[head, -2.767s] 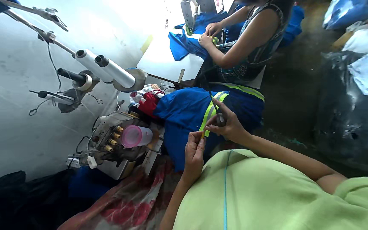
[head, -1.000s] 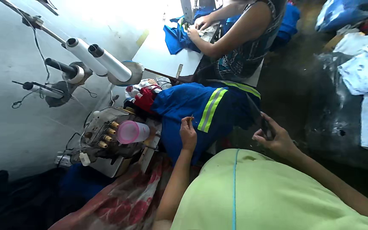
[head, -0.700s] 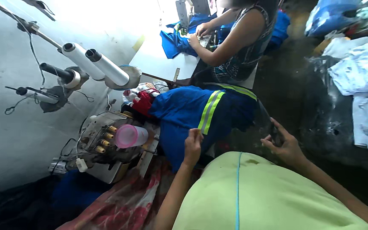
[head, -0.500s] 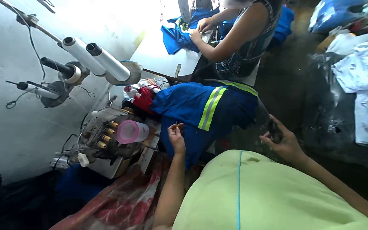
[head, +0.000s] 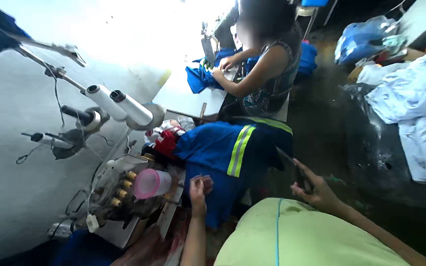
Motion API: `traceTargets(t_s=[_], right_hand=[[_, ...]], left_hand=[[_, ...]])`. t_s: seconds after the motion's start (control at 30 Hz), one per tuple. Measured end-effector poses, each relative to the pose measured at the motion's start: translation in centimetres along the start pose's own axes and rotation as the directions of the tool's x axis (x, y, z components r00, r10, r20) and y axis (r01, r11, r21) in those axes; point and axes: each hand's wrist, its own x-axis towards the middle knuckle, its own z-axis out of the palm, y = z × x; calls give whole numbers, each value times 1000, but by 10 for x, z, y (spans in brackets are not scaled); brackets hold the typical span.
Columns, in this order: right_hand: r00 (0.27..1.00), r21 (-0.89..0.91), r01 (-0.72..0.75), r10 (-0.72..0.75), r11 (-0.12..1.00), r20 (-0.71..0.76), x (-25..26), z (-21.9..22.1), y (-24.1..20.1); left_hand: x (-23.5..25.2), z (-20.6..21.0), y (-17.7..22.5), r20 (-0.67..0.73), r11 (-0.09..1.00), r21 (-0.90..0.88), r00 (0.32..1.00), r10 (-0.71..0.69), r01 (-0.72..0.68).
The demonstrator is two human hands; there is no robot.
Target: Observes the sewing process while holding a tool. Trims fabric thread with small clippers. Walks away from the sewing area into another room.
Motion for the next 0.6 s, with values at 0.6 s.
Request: traceTargets(t_s=[0.6], right_hand=[[972,-32,117,-108,993,211,39,17,-33]], left_hand=[[-24,29,-4,247,945,325,961,-123,38]])
